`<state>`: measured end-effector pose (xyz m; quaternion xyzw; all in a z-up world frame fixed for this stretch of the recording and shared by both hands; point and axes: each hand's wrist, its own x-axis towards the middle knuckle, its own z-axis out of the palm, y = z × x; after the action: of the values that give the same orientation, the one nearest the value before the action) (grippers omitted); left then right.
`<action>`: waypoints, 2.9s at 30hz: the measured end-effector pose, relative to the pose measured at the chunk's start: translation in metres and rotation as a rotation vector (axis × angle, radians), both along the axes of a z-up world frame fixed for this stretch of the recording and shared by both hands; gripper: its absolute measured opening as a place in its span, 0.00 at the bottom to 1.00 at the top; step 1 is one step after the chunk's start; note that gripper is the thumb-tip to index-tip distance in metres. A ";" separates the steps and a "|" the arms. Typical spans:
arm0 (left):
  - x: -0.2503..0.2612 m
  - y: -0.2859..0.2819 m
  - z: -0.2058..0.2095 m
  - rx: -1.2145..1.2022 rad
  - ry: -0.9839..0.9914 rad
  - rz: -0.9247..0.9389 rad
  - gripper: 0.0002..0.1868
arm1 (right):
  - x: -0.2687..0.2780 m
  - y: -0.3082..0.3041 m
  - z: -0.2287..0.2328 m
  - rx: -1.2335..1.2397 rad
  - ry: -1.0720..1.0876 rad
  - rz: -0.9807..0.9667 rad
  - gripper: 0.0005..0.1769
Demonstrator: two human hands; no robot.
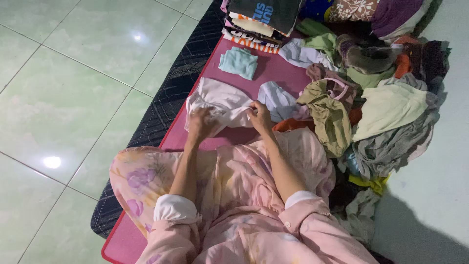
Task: Folding various items of laundry including underwear on a mattress.
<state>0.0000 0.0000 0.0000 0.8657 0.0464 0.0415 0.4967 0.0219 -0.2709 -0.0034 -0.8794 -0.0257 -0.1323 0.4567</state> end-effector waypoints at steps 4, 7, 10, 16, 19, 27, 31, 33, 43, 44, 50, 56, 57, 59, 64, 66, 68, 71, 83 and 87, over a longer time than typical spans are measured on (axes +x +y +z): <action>-0.014 -0.009 -0.015 0.426 -0.400 -0.316 0.50 | 0.014 -0.021 -0.037 0.135 0.129 -0.092 0.14; 0.003 0.002 -0.050 0.693 -0.500 -0.123 0.39 | 0.006 -0.026 -0.006 0.388 0.232 -0.118 0.18; 0.027 0.012 -0.005 0.456 -0.183 -0.149 0.31 | 0.009 -0.038 0.018 0.853 0.491 -0.163 0.19; 0.072 0.025 0.097 -0.379 -0.102 -0.255 0.25 | 0.031 -0.061 -0.036 1.360 0.576 0.059 0.17; 0.096 0.011 0.101 -0.380 -0.127 -0.205 0.28 | 0.037 -0.065 -0.051 1.240 0.481 -0.151 0.18; 0.037 -0.016 -0.015 0.208 -0.253 0.183 0.26 | 0.033 -0.044 -0.065 0.137 0.032 -0.255 0.11; 0.000 -0.036 -0.007 0.372 0.009 0.161 0.31 | 0.021 -0.002 -0.068 0.069 0.078 -0.124 0.14; -0.004 -0.039 -0.003 0.485 -0.203 0.139 0.29 | 0.010 0.020 -0.048 -0.089 0.139 -0.070 0.24; 0.004 -0.029 -0.047 0.469 -0.154 0.228 0.21 | 0.006 0.017 -0.060 -0.382 0.240 -0.035 0.29; 0.001 -0.029 -0.032 0.495 -0.241 0.191 0.27 | 0.004 0.019 -0.054 -0.412 0.200 -0.049 0.24; 0.022 -0.018 -0.042 0.538 -0.467 0.022 0.35 | 0.004 0.019 -0.045 -0.427 0.033 -0.102 0.11; 0.054 0.010 -0.108 -0.378 -0.146 0.213 0.18 | 0.019 -0.009 -0.025 0.353 0.386 -0.179 0.08; 0.056 0.019 -0.118 -0.772 -0.023 0.236 0.18 | 0.016 -0.011 -0.012 0.733 0.498 -0.144 0.07; 0.051 0.025 -0.108 -0.789 0.041 0.175 0.17 | 0.016 -0.010 -0.004 1.047 0.544 -0.078 0.07; 0.027 0.013 -0.068 -0.205 -0.042 0.022 0.13 | 0.017 -0.010 -0.029 1.282 0.653 0.057 0.09; 0.039 0.018 -0.119 -0.211 0.086 0.148 0.20 | 0.021 -0.014 -0.068 0.674 0.618 0.079 0.09; 0.036 0.021 -0.112 -0.513 0.100 0.140 0.20 | 0.015 -0.015 -0.061 0.445 0.589 0.107 0.12; 0.027 0.028 -0.081 -0.896 0.240 0.142 0.17 | 0.004 -0.006 -0.036 0.443 0.607 0.286 0.20; 0.002 -0.021 -0.025 -1.232 0.353 0.132 0.17 | -0.044 0.037 0.077 1.539 0.752 0.527 0.35; 0.010 -0.020 -0.102 -1.197 0.459 -0.193 0.24 | -0.031 0.025 0.073 1.311 0.716 0.389 0.34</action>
<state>0.0103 -0.0203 -0.1016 0.4263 0.0885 -0.2224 0.8723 -0.0087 -0.2460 0.0694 -0.3979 0.0532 0.2546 0.8798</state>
